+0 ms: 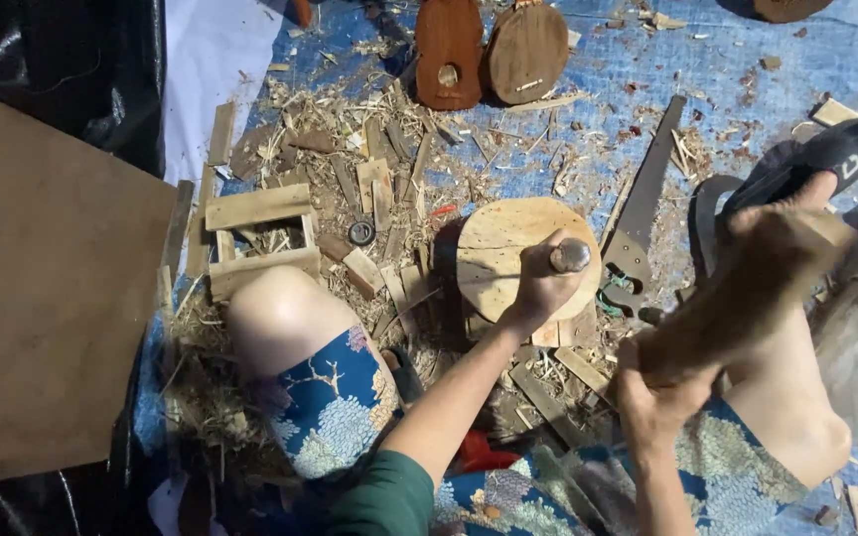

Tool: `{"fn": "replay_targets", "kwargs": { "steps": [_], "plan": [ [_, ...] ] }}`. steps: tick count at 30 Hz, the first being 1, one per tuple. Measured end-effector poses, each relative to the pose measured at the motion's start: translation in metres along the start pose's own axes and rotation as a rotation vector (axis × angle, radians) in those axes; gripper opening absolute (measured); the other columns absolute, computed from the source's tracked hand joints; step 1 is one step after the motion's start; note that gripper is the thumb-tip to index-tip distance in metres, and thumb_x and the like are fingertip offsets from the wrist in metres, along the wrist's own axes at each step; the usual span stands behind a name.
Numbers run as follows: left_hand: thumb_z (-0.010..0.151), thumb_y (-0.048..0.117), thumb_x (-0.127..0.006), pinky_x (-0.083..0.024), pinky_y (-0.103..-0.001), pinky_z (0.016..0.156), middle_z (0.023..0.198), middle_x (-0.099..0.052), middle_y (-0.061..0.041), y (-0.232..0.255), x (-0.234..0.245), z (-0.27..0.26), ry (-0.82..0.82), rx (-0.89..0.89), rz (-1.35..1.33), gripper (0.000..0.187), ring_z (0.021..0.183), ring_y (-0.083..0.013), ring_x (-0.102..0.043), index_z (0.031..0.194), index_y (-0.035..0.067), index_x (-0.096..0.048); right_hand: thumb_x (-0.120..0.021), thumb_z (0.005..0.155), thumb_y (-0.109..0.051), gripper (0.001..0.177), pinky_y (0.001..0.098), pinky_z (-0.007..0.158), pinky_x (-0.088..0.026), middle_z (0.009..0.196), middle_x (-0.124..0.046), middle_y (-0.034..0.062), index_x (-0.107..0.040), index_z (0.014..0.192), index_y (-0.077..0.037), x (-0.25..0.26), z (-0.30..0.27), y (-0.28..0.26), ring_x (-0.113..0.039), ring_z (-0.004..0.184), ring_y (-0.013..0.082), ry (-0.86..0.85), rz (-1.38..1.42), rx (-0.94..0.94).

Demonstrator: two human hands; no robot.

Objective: Carving and shaping a circular wooden component using a hand chisel and a wooden mallet

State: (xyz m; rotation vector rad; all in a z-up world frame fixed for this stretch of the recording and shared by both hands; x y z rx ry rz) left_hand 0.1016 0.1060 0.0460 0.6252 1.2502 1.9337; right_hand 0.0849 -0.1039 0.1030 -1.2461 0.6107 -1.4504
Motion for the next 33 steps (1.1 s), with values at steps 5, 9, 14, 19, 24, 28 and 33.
{"fn": "replay_targets", "kwargs": {
  "steps": [5,9,14,19,24,28,33],
  "plan": [
    [0.092,0.006,-0.041,-0.027,-0.02,0.056,0.066,-0.041,0.007,-0.031,-0.012,0.015,-0.024,0.217,-1.092,0.021,0.058,-0.005,-0.032,0.074,0.017,-0.045,-0.074,0.08,-0.016,0.064,0.0496,0.053,-0.053,0.085,-0.073,0.0249,-0.044,0.135,-0.006,-0.025,0.013,0.033,-0.07,0.064,0.0417,-0.448,-0.428,-0.089],
    [0.078,-0.001,-0.068,-0.048,-0.027,0.066,0.083,-0.067,-0.003,0.008,0.025,0.007,0.168,-0.1,0.015,0.02,0.069,-0.0149,-0.06,0.096,0.005,-0.063,-0.077,0.073,-0.014,0.061,0.0448,0.05,-0.051,0.072,-0.069,0.019,-0.052,0.128,-0.008,0.0,0.018,0.038,-0.063,0.052,0.0339,-0.405,-0.429,-0.106],
    [0.079,-0.005,-0.071,-0.048,-0.029,0.055,0.077,-0.069,-0.008,0.011,0.019,0.01,0.192,-0.175,0.091,0.017,0.06,-0.019,-0.061,0.094,-0.001,-0.065,-0.068,0.086,0.015,0.059,0.0341,0.082,-0.056,0.112,-0.06,0.0183,-0.042,0.138,0.006,0.028,0.04,-0.072,-0.064,0.092,0.0271,-0.161,0.119,0.223],
    [0.083,0.015,-0.063,-0.05,-0.03,0.061,0.079,-0.07,-0.005,-0.033,0.011,0.0,0.124,-0.066,0.114,0.017,0.066,-0.0177,-0.064,0.097,0.006,-0.064,-0.076,0.078,-0.025,0.058,0.0455,0.059,-0.056,0.086,-0.075,0.0149,-0.045,0.126,-0.013,-0.001,0.054,0.0,-0.074,0.071,0.0349,-0.666,-0.645,0.023],
    [0.078,-0.006,-0.068,-0.05,-0.031,0.064,0.085,-0.069,-0.008,0.027,0.016,0.003,0.131,-0.166,0.041,0.028,0.068,-0.0213,-0.061,0.105,0.001,-0.063,-0.071,0.076,-0.004,0.06,0.0372,0.067,-0.056,0.098,-0.069,0.0192,-0.051,0.131,0.006,0.021,0.055,-0.029,-0.068,0.077,0.0283,-0.43,-0.117,0.047],
    [0.082,0.001,-0.068,-0.052,-0.034,0.058,0.077,-0.07,-0.01,0.005,0.009,0.016,0.106,-0.112,0.25,0.014,0.062,-0.0242,-0.066,0.094,0.003,-0.062,-0.072,0.085,-0.024,0.056,0.0432,0.051,-0.053,0.081,-0.071,0.0195,-0.049,0.128,0.003,-0.002,0.061,-0.004,-0.07,0.061,0.0335,-0.52,-0.395,0.148],
    [0.074,-0.001,-0.067,-0.052,-0.033,0.064,0.084,-0.073,-0.009,-0.018,0.012,0.007,0.148,0.001,0.209,0.03,0.068,-0.0241,-0.065,0.103,0.001,-0.07,-0.079,0.061,-0.012,0.035,0.0479,0.117,-0.033,0.16,-0.025,0.0368,-0.062,0.083,0.009,0.016,0.066,-0.121,-0.043,0.133,0.0531,-0.551,-0.57,0.372]
  ]
}}
Point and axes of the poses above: each hand's wrist, its own z-axis towards the middle knuckle, its own x-axis out of the back of the hand, y = z × x, the point moved 8 cm from there along z, towards the middle knuckle
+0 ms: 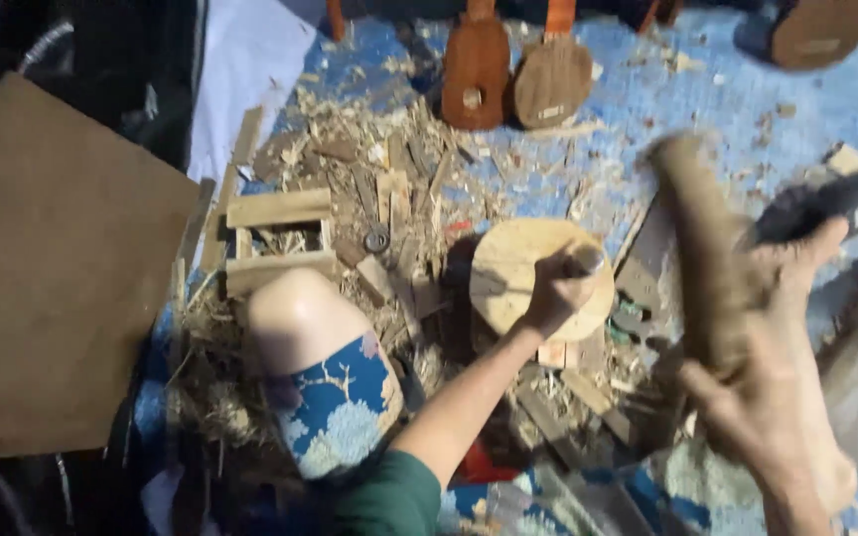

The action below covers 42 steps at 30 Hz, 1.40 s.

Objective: Carving and shaping a circular wooden component using a hand chisel and a wooden mallet

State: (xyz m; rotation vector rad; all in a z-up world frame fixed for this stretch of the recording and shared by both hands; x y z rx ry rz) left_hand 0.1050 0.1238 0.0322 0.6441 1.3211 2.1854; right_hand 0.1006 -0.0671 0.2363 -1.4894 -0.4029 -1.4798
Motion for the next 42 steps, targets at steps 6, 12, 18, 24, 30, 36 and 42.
{"fn": "replay_targets", "kwargs": {
  "steps": [6,12,18,24,30,36,42],
  "plan": [
    [0.082,-0.001,-0.064,-0.044,-0.026,0.056,0.072,-0.067,0.0,0.017,0.0,0.002,-0.044,0.023,-0.095,0.016,0.058,-0.0123,-0.057,0.095,0.009,-0.067,-0.078,0.078,-0.016,0.033,0.0363,0.055,-0.065,0.087,-0.08,0.0086,-0.073,0.11,-0.011,-0.089,-0.015,0.101,-0.077,0.061,0.0247,-0.263,0.027,-0.274],
    [0.077,0.0,-0.064,-0.052,-0.031,0.073,0.089,-0.071,-0.004,0.01,0.0,0.002,-0.027,-0.007,-0.174,0.025,0.076,-0.0206,-0.064,0.1,0.007,-0.067,-0.07,0.067,0.001,0.031,0.0395,0.064,-0.04,0.139,-0.045,0.0318,-0.042,0.077,0.001,0.009,-0.001,0.012,-0.046,0.078,0.0301,0.147,0.337,0.01],
    [0.095,0.017,-0.058,-0.056,-0.028,0.052,0.069,-0.067,-0.005,-0.018,-0.02,0.001,-0.126,0.057,-0.034,0.013,0.056,-0.015,-0.063,0.088,0.007,-0.059,-0.08,0.079,-0.011,0.049,0.0337,0.04,-0.065,0.076,-0.075,0.0145,-0.042,0.108,-0.003,-0.101,-0.014,0.097,-0.075,0.051,0.0247,-0.212,-0.06,-0.096],
    [0.077,-0.005,-0.067,-0.043,-0.03,0.056,0.069,-0.058,-0.001,0.019,0.001,0.005,-0.021,-0.052,-0.157,0.034,0.058,-0.0163,-0.047,0.111,-0.003,-0.066,-0.075,0.083,-0.003,0.03,0.0329,0.056,-0.039,0.077,-0.047,0.0081,-0.052,0.101,-0.001,-0.015,-0.017,0.056,-0.042,0.061,0.0196,0.064,0.347,-0.278],
    [0.086,0.013,-0.064,-0.047,-0.031,0.055,0.07,-0.07,-0.006,0.0,-0.003,0.009,-0.074,0.075,0.003,0.007,0.058,-0.0176,-0.063,0.091,0.008,-0.062,-0.063,0.098,-0.023,0.033,0.0309,0.026,-0.06,0.073,-0.074,0.0173,-0.038,0.112,-0.006,-0.11,-0.012,0.089,-0.068,0.039,0.0233,-0.411,0.146,-0.366],
    [0.077,-0.007,-0.079,-0.054,-0.031,0.057,0.083,-0.072,-0.013,0.035,0.003,-0.002,0.107,-0.334,0.026,0.031,0.063,-0.0223,-0.067,0.104,-0.006,-0.064,-0.069,0.086,-0.014,0.047,0.0363,0.071,-0.049,0.098,-0.065,0.0165,-0.057,0.128,0.004,-0.128,-0.019,0.101,-0.058,0.079,0.0242,0.066,0.788,-0.608],
    [0.068,0.006,-0.081,-0.056,-0.044,0.063,0.065,-0.06,-0.009,-0.015,-0.028,-0.042,-0.002,-0.17,0.016,0.024,0.065,-0.0347,-0.068,0.083,0.01,-0.063,-0.076,0.08,-0.014,0.027,0.0379,0.045,-0.051,0.067,-0.057,0.0103,-0.057,0.098,-0.009,-0.243,-0.016,0.143,-0.064,0.052,0.0246,0.404,1.202,-0.851]
  ]
}}
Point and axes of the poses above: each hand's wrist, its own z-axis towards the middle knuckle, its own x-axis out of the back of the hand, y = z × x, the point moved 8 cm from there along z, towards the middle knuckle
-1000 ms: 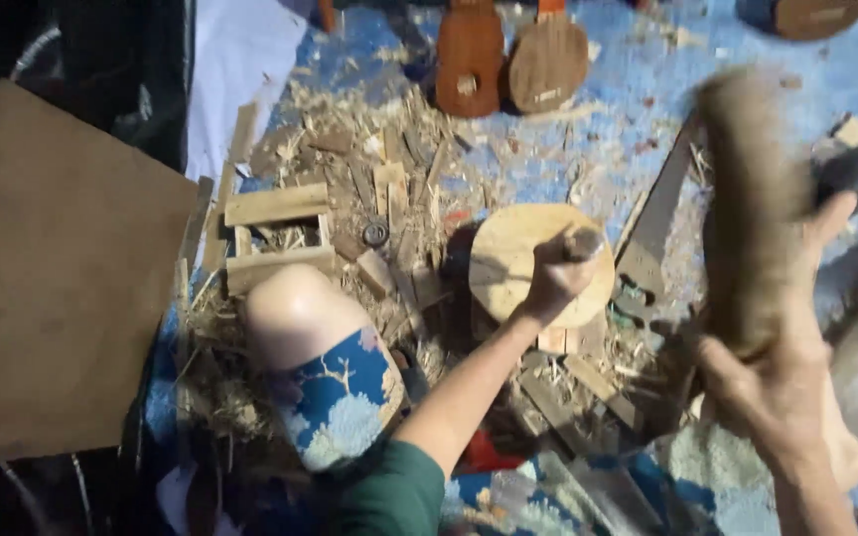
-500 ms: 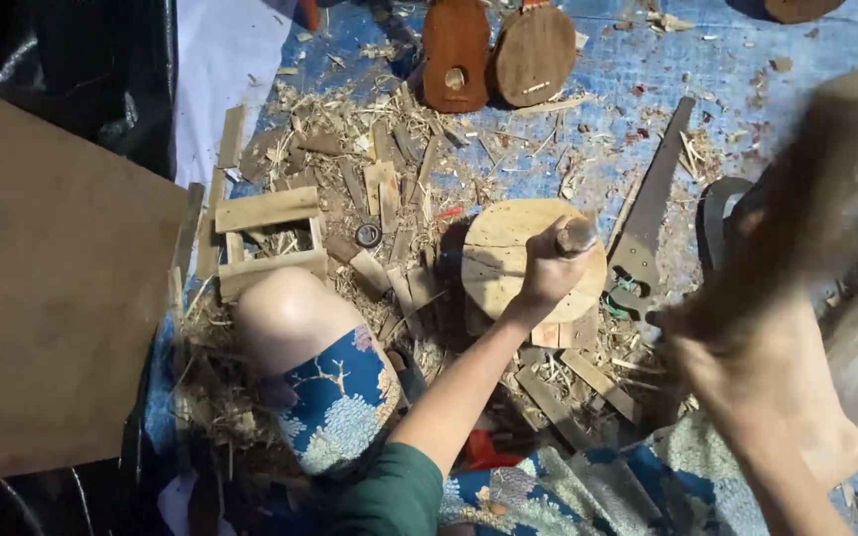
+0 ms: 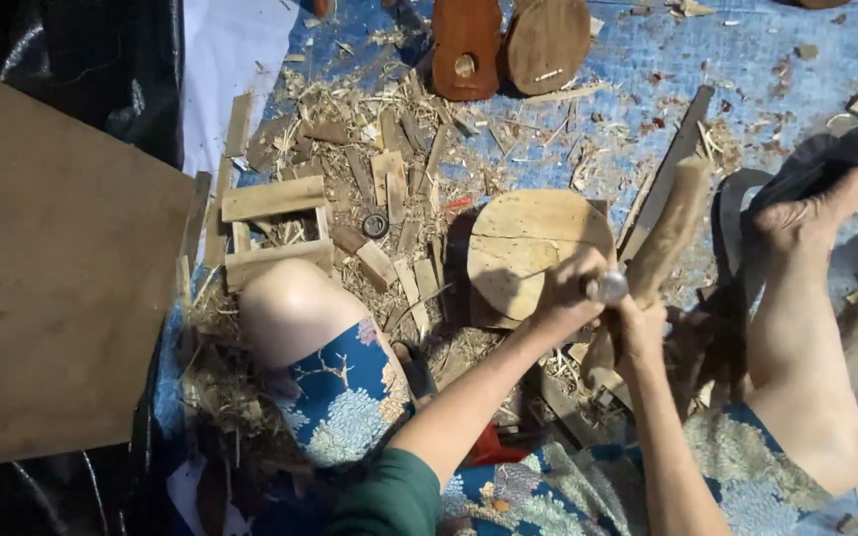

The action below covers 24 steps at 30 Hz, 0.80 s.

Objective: Carving and shaping a circular wooden component using a hand chisel and a wooden mallet

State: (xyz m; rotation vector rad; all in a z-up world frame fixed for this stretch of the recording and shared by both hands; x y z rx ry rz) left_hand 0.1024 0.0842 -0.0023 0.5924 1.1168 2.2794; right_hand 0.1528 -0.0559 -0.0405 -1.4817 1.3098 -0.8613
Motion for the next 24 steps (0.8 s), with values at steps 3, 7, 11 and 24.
{"fn": "replay_targets", "kwargs": {
  "steps": [3,7,11,24],
  "plan": [
    [0.074,0.013,-0.078,-0.054,-0.04,0.067,0.066,-0.057,-0.003,-0.009,-0.01,-0.027,-0.118,0.035,-0.045,0.021,0.063,-0.0282,-0.064,0.08,0.015,-0.058,-0.073,0.082,-0.016,0.025,0.0382,0.051,-0.051,0.071,-0.058,0.0112,-0.058,0.101,-0.009,-0.004,-0.001,0.014,-0.065,0.058,0.0259,-0.045,-0.091,0.005],
    [0.089,0.025,-0.067,-0.052,-0.038,0.071,0.073,-0.055,-0.002,-0.014,-0.034,-0.066,-0.168,-0.207,-0.05,0.015,0.067,-0.0263,-0.059,0.079,0.017,-0.06,-0.067,0.088,-0.021,0.024,0.0388,0.065,-0.052,0.08,-0.062,0.0135,-0.062,0.107,-0.007,-0.006,0.002,0.025,-0.066,0.072,0.0288,-0.157,-0.288,0.051],
    [0.099,0.013,-0.064,-0.053,-0.038,0.068,0.081,-0.059,-0.007,0.008,-0.033,-0.085,-0.095,-0.465,0.157,0.026,0.072,-0.0286,-0.063,0.074,0.009,-0.06,-0.061,0.093,-0.026,0.029,0.0394,0.08,-0.052,0.089,-0.066,0.0158,-0.066,0.113,-0.006,0.001,0.0,0.042,-0.068,0.086,0.0319,-0.264,-0.479,0.089],
    [0.093,0.015,-0.063,-0.049,-0.046,0.069,0.076,-0.047,-0.008,0.016,-0.01,-0.048,-0.203,-0.477,0.08,0.017,0.073,-0.0314,-0.057,0.079,0.009,-0.055,-0.037,0.111,-0.036,0.05,0.0552,0.099,-0.047,0.12,-0.065,0.0335,-0.064,0.126,0.003,0.034,0.032,0.123,-0.063,0.113,0.0473,-0.028,-0.592,-0.063]
  ]
}}
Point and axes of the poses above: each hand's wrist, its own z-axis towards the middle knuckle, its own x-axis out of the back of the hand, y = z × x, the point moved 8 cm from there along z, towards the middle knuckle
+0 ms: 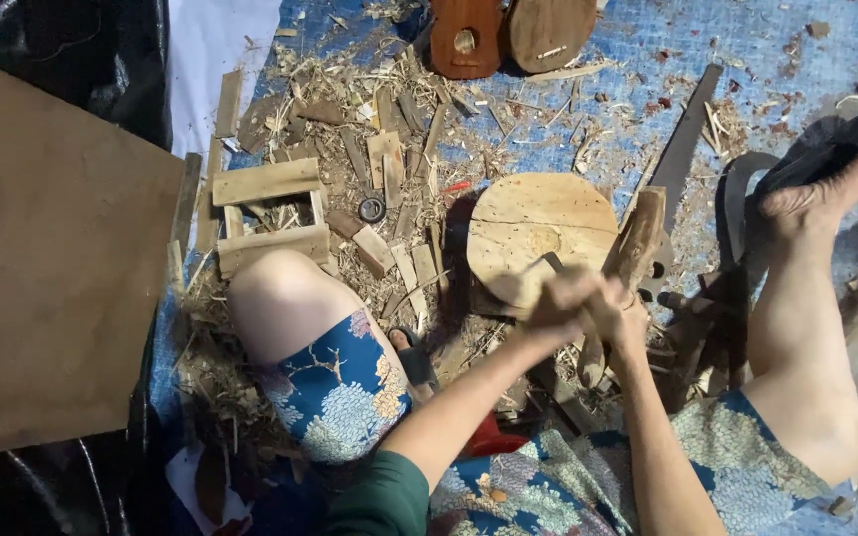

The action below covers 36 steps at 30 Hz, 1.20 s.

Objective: Carving and shaping a circular wooden component using a hand chisel and a wooden mallet

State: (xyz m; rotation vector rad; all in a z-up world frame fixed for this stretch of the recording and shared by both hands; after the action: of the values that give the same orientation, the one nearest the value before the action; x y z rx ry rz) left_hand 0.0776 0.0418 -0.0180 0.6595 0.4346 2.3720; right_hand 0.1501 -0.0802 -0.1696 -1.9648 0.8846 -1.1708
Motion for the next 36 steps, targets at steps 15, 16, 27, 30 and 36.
{"fn": "replay_targets", "kwargs": {
  "steps": [15,16,27,30,36],
  "plan": [
    [0.095,0.026,-0.074,-0.056,-0.054,0.093,0.121,-0.061,-0.033,-0.152,0.089,0.031,0.279,0.955,-0.252,0.064,0.116,-0.049,-0.063,0.146,0.001,-0.044,-0.077,0.083,-0.014,0.024,0.0368,0.039,-0.05,0.061,-0.062,0.0173,-0.061,0.1,-0.008,0.0,-0.008,-0.022,-0.064,0.043,0.0267,-0.061,0.51,-0.055],
    [0.091,0.023,-0.077,-0.059,-0.054,0.087,0.118,-0.063,-0.035,-0.147,0.095,0.04,0.314,0.942,-0.196,0.066,0.11,-0.0513,-0.065,0.143,-0.003,-0.045,-0.077,0.083,-0.014,0.025,0.0367,0.039,-0.051,0.061,-0.062,0.0179,-0.061,0.1,-0.007,0.0,-0.008,-0.022,-0.064,0.043,0.0269,-0.063,0.511,-0.056],
    [0.087,0.008,-0.069,-0.046,-0.025,0.04,0.053,-0.057,-0.004,-0.183,0.094,0.054,0.701,0.959,-0.374,0.019,0.042,-0.0108,-0.057,0.106,0.007,-0.064,-0.076,0.085,-0.012,0.025,0.0382,0.037,-0.052,0.061,-0.062,0.0197,-0.058,0.101,-0.003,0.003,-0.012,-0.028,-0.064,0.042,0.0285,-0.081,0.524,-0.063],
    [0.087,0.007,-0.068,-0.047,-0.025,0.037,0.063,-0.062,-0.006,-0.196,0.086,0.05,0.765,1.028,-0.361,0.031,0.04,-0.0143,-0.059,0.117,0.009,-0.063,-0.075,0.086,-0.01,0.024,0.038,0.037,-0.051,0.061,-0.061,0.0194,-0.057,0.1,-0.002,0.003,-0.011,-0.028,-0.064,0.041,0.0284,-0.091,0.526,-0.065],
    [0.085,0.009,-0.068,-0.045,-0.029,0.031,0.052,-0.059,-0.007,-0.213,0.081,0.037,0.787,1.146,-0.195,0.029,0.034,-0.0209,-0.059,0.113,0.012,-0.063,-0.075,0.086,-0.009,0.024,0.0406,0.037,-0.053,0.062,-0.061,0.0212,-0.057,0.101,-0.001,0.003,-0.012,-0.029,-0.064,0.041,0.0303,-0.094,0.495,-0.099]
  ]
}}
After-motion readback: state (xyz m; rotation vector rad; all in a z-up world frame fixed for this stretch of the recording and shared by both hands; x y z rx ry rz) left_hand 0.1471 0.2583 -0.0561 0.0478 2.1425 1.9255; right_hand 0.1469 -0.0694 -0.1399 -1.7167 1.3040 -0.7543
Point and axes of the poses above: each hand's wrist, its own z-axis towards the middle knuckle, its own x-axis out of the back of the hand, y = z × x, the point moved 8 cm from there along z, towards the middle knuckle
